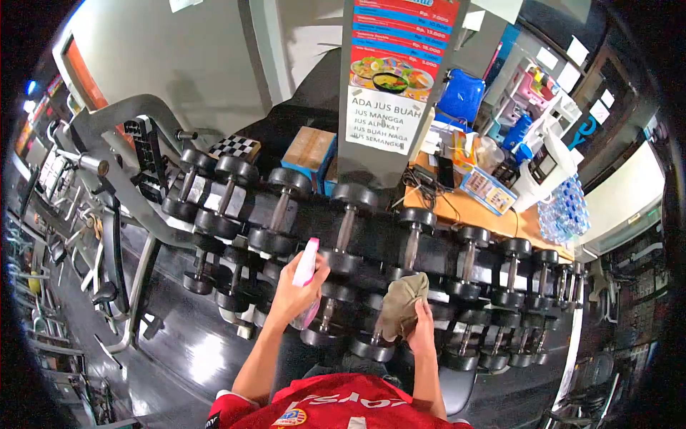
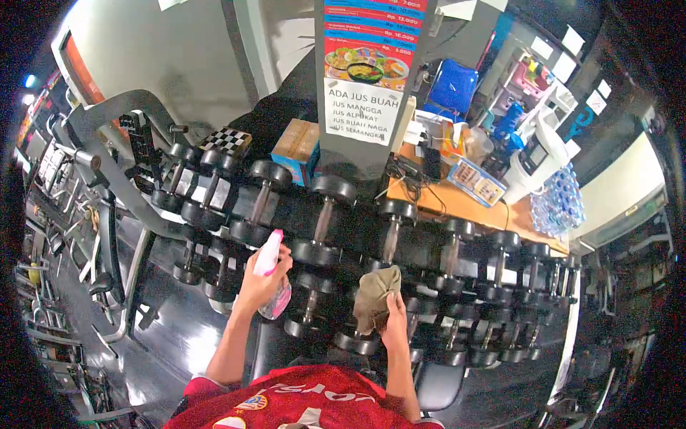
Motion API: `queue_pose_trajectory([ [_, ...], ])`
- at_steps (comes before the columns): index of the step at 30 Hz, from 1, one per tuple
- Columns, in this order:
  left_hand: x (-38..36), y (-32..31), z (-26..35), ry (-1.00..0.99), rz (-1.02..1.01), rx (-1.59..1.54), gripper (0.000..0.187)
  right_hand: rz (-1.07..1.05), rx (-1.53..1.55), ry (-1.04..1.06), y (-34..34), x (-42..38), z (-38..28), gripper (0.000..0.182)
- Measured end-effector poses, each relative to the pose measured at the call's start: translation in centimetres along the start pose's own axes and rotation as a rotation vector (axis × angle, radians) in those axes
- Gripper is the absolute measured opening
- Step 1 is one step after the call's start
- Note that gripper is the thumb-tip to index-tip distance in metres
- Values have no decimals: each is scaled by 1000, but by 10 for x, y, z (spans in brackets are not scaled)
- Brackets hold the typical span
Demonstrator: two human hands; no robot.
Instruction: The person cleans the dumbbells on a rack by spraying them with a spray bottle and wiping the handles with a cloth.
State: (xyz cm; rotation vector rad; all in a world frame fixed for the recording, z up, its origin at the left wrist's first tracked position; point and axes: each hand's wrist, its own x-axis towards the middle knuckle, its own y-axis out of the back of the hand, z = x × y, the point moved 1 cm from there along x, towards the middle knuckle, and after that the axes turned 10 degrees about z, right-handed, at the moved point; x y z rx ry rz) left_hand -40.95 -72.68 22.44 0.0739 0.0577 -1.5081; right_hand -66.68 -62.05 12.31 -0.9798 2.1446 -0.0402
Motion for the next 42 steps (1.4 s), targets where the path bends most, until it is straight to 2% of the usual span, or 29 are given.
queue_pose_trajectory([
  [4,76,-28,-10,58,-71,70,18,-95,74,87,-31,30,-26,45],
  [7,117,-49,-32,148,-119,92,18,-70,111,85,-41,45,-38,46],
  [8,129,-53,-45,121,-158,146,17,-59,126,95,-43,49,-41,45],
  [15,152,-64,-58,227,-192,311,19,-46,139,79,-48,68,-48,48],
  [19,150,-64,-63,212,-162,195,20,-108,176,30,-66,83,-47,48],
  [21,148,-66,-60,245,-140,166,21,-121,50,124,-79,105,-41,48],
  [22,148,-67,-64,238,-146,138,23,-45,-101,218,-88,114,-38,48],
  [23,145,-66,-66,237,-144,143,23,-47,-98,214,-100,123,-37,48],
  [25,138,-65,-63,202,-145,174,23,-93,-481,705,-129,142,-39,37],
  [27,123,-62,-66,226,-165,181,25,-60,-813,994,-151,174,-20,29],
  [29,106,-59,-81,273,-164,159,25,-309,-1127,1391,-198,173,-28,30],
  [31,88,-57,-94,348,-160,182,26,-410,-1168,1733,-237,174,-25,29],
  [33,75,-59,-92,341,-143,265,27,-432,-1228,1796,-261,179,-17,27],
  [34,71,-58,-94,233,-84,380,29,-449,-1298,1857,-272,180,-14,24],
  [35,70,-58,-96,240,-84,379,29,-454,-1302,1851,-282,180,-10,24],
  [38,65,-54,-115,182,-114,365,38,-518,-1983,1660,-317,174,9,24],
  [39,63,-57,-122,178,-112,370,38,-517,-1976,1664,-330,177,17,24],
  [41,61,-66,-129,24,-144,502,33,-739,-2579,1362,-348,183,33,26],
  [42,60,-69,-117,-133,-109,654,37,-726,-2637,1376,-352,178,32,31],
])
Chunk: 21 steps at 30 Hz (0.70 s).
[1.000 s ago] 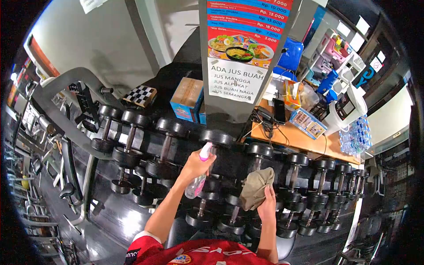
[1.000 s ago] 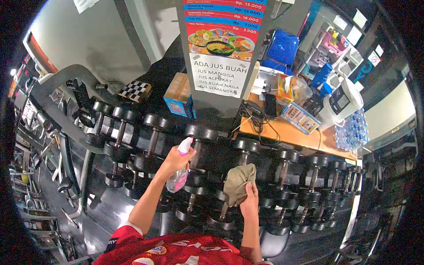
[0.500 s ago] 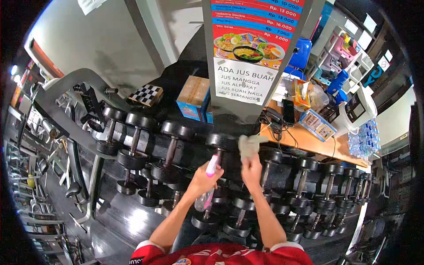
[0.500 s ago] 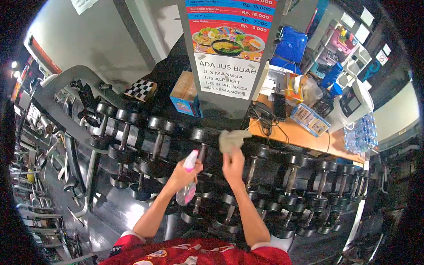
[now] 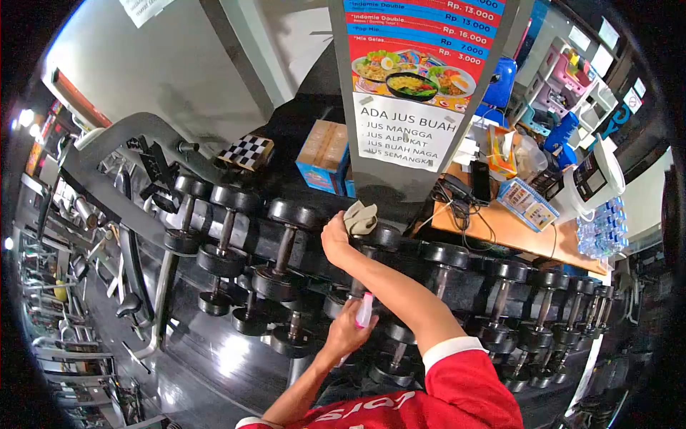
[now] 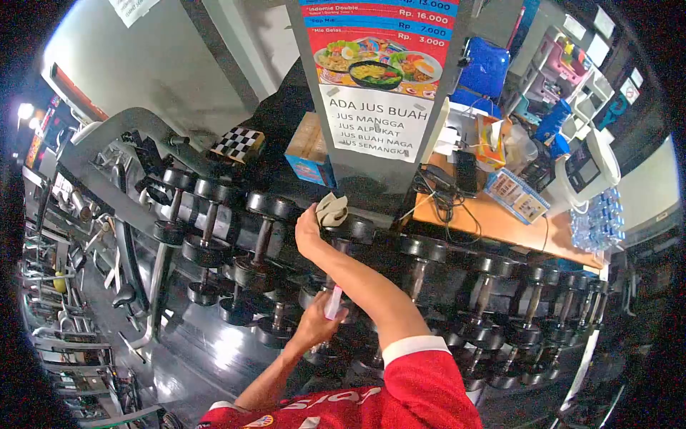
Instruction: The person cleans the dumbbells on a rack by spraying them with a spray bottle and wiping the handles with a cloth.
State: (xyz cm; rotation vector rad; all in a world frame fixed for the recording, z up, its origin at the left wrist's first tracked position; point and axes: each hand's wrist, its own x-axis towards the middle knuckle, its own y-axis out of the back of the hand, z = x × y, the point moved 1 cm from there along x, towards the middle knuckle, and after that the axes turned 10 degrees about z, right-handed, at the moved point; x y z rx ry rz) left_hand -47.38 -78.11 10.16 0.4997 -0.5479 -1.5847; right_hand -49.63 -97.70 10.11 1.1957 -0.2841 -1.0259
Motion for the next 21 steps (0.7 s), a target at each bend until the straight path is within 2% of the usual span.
queue_pose_trajectory([
  [4,-3,5,14,45,98,-68,36,-93,-61,-70,-15,28,-13,34],
  [7,1,9,15,137,-7,-75,37,-79,116,-39,-16,20,-7,32],
  [8,2,10,22,178,-29,-66,34,67,209,-57,-15,5,1,29],
  [9,2,8,22,174,-37,-74,34,58,205,-64,-11,-16,12,29],
  [11,1,5,18,73,82,-48,29,445,609,-51,-7,-56,33,27],
  [12,0,3,13,-3,130,-45,25,440,603,-53,-19,-69,37,27],
  [14,1,4,9,15,89,-77,24,1020,716,-201,-43,-97,39,36],
  [15,1,4,9,31,49,-101,23,1020,714,-202,-56,-108,37,36],
  [17,3,8,15,22,40,-96,23,1206,877,-458,-81,-125,33,40],
  [18,4,10,18,16,32,-90,22,1209,877,-458,-98,-125,23,40],
  [20,2,9,17,16,33,-84,23,1277,1269,-778,-131,-124,10,41],
  [21,1,8,16,17,33,-80,23,1279,1266,-781,-129,-127,11,41],
])
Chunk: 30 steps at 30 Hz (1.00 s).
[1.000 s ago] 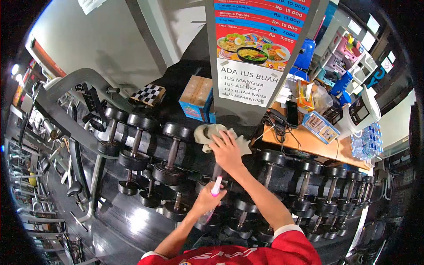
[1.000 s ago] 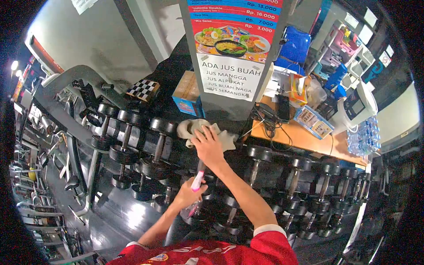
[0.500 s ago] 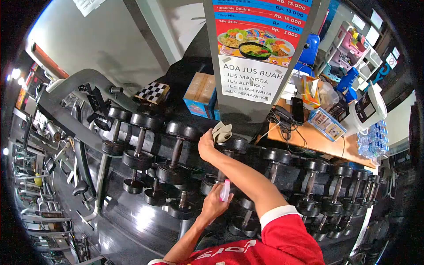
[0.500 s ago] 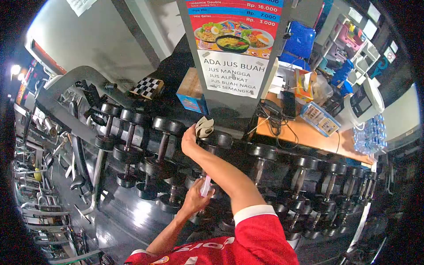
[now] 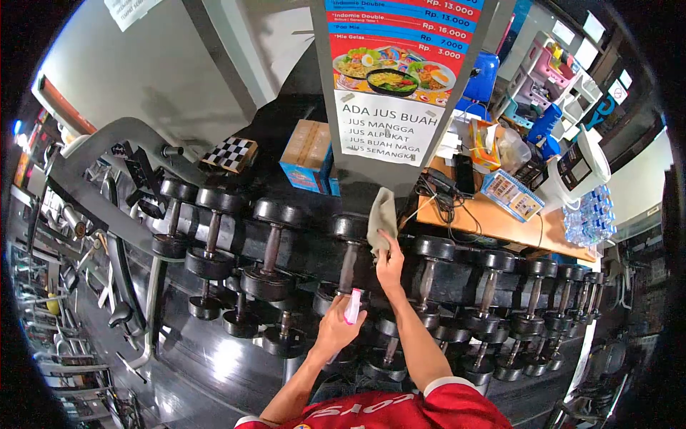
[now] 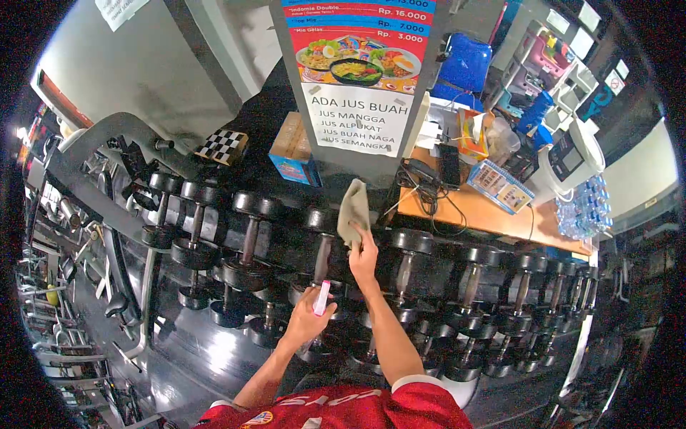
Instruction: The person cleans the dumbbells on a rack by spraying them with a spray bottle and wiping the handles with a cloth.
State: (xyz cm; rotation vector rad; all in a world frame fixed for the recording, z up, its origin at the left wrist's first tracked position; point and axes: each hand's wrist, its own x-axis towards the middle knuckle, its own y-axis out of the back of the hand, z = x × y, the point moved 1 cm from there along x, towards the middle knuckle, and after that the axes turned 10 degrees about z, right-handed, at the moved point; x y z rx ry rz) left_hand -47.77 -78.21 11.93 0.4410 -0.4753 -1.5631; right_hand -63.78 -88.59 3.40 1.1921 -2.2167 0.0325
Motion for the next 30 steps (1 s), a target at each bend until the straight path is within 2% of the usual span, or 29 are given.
queue_pose_trajectory([
  [2,-1,0,-1,9,-13,12,25,-28,181,-535,1,-4,-2,35],
  [4,-1,1,1,18,-21,27,28,40,145,-520,-2,2,1,30],
  [6,0,1,6,58,-10,13,22,78,71,-585,-8,13,18,31],
  [7,0,0,3,33,-4,12,22,28,83,-627,-9,22,28,34],
  [8,0,0,2,32,-8,15,22,4,-60,-634,-12,30,37,36],
  [11,1,-1,-2,54,-37,-45,21,45,17,-601,-17,68,39,35],
  [13,2,-1,-2,25,-27,-32,22,-201,-68,-468,-29,88,61,33],
  [16,0,-3,-1,-19,-8,-3,22,-820,22,-443,-45,103,68,29],
  [17,0,-3,0,-33,8,15,22,-821,24,-439,-45,111,66,29],
  [19,2,-3,2,-36,22,33,23,-1106,-172,-384,-36,134,34,28],
  [21,0,-4,1,-37,21,54,24,-1079,-42,-396,-21,148,10,27],
  [23,-2,-5,-2,92,-9,-44,23,-1062,119,-412,-6,166,-12,27],
  [24,-2,-6,-4,88,-9,-38,23,-1058,125,-410,-8,168,-7,27],
  [26,-1,-6,-10,156,-49,-82,23,-819,185,-381,-16,171,8,40],
  [28,1,-2,1,99,-30,-47,24,-819,122,-446,-37,167,30,45],
  [30,2,-1,2,41,-8,-17,24,-514,-65,-488,-72,148,76,27],
])
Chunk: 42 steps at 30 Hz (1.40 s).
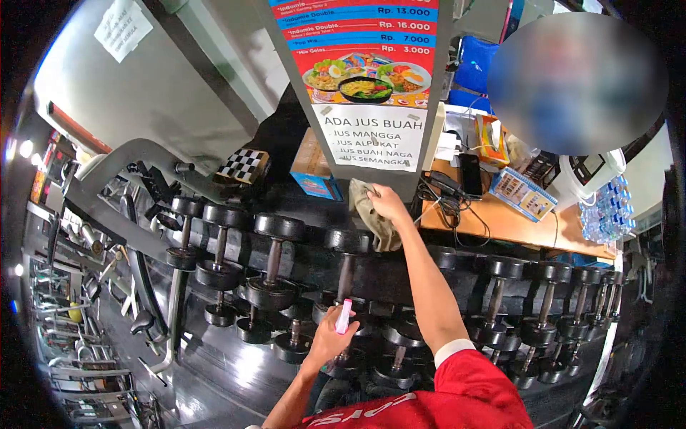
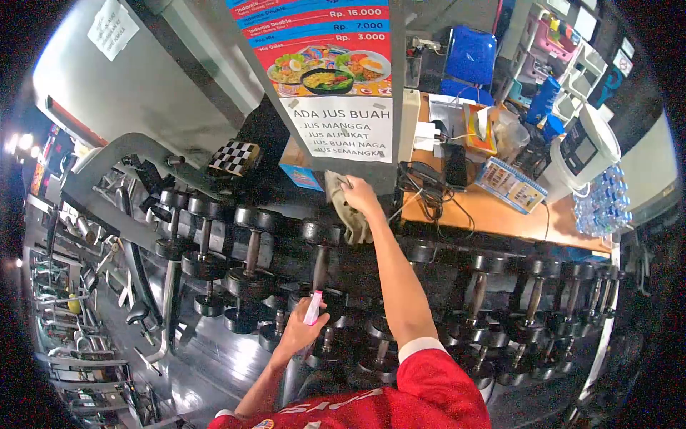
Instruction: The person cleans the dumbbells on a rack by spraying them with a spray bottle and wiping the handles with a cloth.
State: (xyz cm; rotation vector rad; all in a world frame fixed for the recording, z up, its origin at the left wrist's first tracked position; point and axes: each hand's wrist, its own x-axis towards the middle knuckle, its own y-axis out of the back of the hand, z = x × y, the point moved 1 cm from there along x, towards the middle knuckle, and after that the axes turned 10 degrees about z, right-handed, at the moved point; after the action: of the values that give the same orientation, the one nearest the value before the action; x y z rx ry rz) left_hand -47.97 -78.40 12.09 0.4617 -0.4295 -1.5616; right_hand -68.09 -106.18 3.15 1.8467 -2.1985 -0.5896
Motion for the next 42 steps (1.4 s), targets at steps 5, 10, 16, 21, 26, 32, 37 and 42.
queue_pose_trajectory([
  [5,1,-1,-6,-61,-31,24,25,-678,-183,77,-37,-12,-10,25],
  [10,0,1,-2,-103,-28,-2,25,-661,-31,237,-4,-34,-51,26],
  [16,2,3,-6,-35,-75,-71,26,-519,208,122,49,-38,-58,23],
  [21,1,4,-15,-143,-57,-72,27,-240,34,9,9,-16,-29,26],
  [26,4,4,-27,-97,-144,-104,29,-678,-408,143,-73,18,12,40],
  [32,4,6,-30,94,-208,-247,26,-673,-397,325,-30,-31,-66,30],
  [37,9,9,-36,-249,-107,-214,27,-304,-116,246,4,-80,-70,24],
  [42,7,22,-34,180,-343,-435,26,91,-183,388,3,-148,-63,24],
])
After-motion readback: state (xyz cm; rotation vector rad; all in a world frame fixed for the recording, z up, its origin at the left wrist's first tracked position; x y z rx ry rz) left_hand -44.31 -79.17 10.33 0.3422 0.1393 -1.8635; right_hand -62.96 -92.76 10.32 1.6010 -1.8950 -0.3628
